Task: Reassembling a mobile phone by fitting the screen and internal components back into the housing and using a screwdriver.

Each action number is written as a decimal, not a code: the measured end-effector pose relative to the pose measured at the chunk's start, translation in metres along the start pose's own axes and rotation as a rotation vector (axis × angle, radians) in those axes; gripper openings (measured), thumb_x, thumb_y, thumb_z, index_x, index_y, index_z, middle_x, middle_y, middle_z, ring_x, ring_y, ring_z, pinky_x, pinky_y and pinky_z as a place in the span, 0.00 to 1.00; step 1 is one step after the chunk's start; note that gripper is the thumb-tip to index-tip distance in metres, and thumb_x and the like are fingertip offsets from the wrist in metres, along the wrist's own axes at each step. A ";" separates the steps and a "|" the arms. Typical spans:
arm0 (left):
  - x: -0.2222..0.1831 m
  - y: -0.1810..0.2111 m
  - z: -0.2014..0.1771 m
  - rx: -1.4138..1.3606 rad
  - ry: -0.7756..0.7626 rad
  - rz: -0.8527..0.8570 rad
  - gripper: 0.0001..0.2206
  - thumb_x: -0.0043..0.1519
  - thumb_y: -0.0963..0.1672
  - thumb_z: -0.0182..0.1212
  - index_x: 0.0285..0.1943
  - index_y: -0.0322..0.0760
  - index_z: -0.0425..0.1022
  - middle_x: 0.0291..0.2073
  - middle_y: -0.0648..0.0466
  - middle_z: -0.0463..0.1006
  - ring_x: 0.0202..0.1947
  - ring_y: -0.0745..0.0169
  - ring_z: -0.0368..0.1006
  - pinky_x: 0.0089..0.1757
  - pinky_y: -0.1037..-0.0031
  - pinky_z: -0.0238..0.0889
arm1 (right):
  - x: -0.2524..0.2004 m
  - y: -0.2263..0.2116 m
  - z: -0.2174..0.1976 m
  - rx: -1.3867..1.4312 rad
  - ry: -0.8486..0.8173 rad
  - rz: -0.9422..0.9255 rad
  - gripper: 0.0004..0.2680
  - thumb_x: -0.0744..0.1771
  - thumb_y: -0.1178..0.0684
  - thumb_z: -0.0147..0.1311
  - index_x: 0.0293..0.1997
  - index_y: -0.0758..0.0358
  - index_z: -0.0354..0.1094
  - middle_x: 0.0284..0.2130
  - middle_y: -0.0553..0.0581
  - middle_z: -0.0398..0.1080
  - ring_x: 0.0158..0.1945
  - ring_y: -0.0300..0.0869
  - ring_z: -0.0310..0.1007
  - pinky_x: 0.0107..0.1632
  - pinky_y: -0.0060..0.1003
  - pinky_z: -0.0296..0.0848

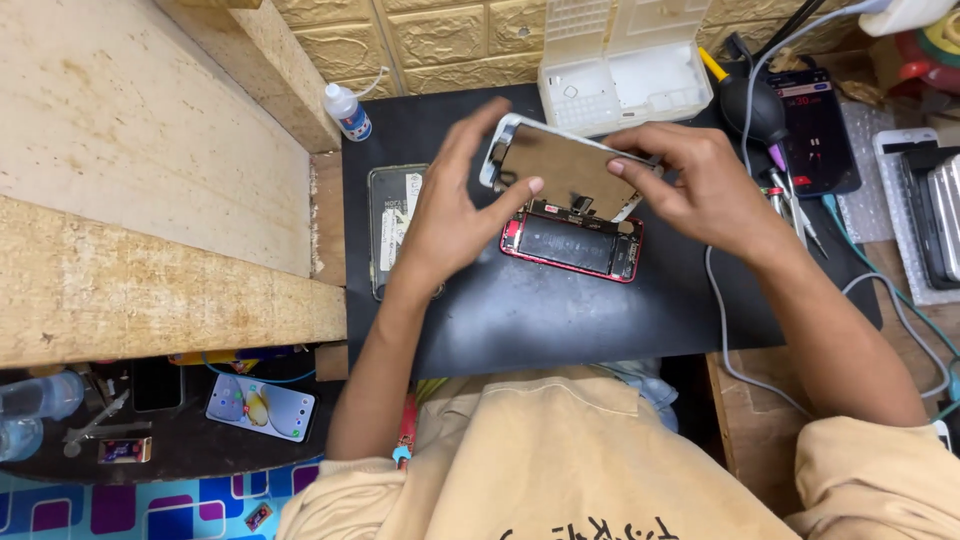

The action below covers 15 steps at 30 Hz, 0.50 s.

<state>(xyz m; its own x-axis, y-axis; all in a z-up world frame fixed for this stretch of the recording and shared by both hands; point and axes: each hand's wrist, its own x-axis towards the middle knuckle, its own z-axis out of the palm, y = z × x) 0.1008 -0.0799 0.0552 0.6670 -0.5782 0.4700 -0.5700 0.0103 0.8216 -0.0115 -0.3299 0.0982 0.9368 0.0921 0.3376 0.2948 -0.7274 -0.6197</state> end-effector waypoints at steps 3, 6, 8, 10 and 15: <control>0.018 -0.025 0.003 0.069 -0.044 -0.090 0.15 0.58 0.42 0.73 0.53 0.51 0.80 0.35 0.62 0.85 0.42 0.67 0.83 0.43 0.79 0.75 | 0.001 -0.002 0.005 -0.101 -0.019 -0.066 0.06 0.69 0.63 0.59 0.50 0.67 0.78 0.36 0.64 0.78 0.40 0.58 0.80 0.42 0.45 0.76; 0.012 -0.029 0.002 -0.119 -0.039 -0.161 0.11 0.59 0.38 0.70 0.49 0.40 0.80 0.36 0.48 0.85 0.41 0.59 0.82 0.38 0.73 0.78 | -0.008 -0.006 0.000 -0.077 0.030 -0.075 0.11 0.71 0.58 0.58 0.58 0.72 0.73 0.38 0.71 0.76 0.44 0.65 0.77 0.46 0.53 0.74; 0.006 -0.030 -0.009 -0.129 0.008 -0.173 0.10 0.60 0.38 0.70 0.49 0.39 0.80 0.36 0.48 0.85 0.41 0.61 0.82 0.38 0.74 0.77 | -0.030 0.021 -0.001 -0.095 0.074 -0.030 0.13 0.70 0.55 0.60 0.61 0.71 0.71 0.40 0.69 0.76 0.47 0.62 0.76 0.49 0.51 0.74; -0.001 -0.032 -0.017 -0.141 0.071 -0.190 0.09 0.61 0.38 0.70 0.49 0.38 0.79 0.36 0.47 0.85 0.41 0.63 0.81 0.39 0.75 0.77 | -0.047 0.028 0.006 -0.113 0.104 0.008 0.16 0.70 0.53 0.61 0.64 0.71 0.70 0.43 0.66 0.76 0.49 0.60 0.76 0.53 0.50 0.74; 0.001 -0.037 -0.012 -0.287 0.149 -0.237 0.08 0.63 0.39 0.69 0.49 0.36 0.78 0.38 0.48 0.85 0.41 0.64 0.82 0.41 0.77 0.78 | -0.072 0.024 0.038 -0.211 -0.072 0.066 0.34 0.57 0.43 0.74 0.67 0.72 0.64 0.51 0.70 0.74 0.59 0.62 0.72 0.60 0.55 0.69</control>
<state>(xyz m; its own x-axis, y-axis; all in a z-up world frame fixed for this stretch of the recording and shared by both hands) 0.1281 -0.0708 0.0291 0.8380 -0.4675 0.2813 -0.2493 0.1306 0.9596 -0.0645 -0.3283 0.0319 0.9660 0.0826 0.2449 0.1937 -0.8587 -0.4744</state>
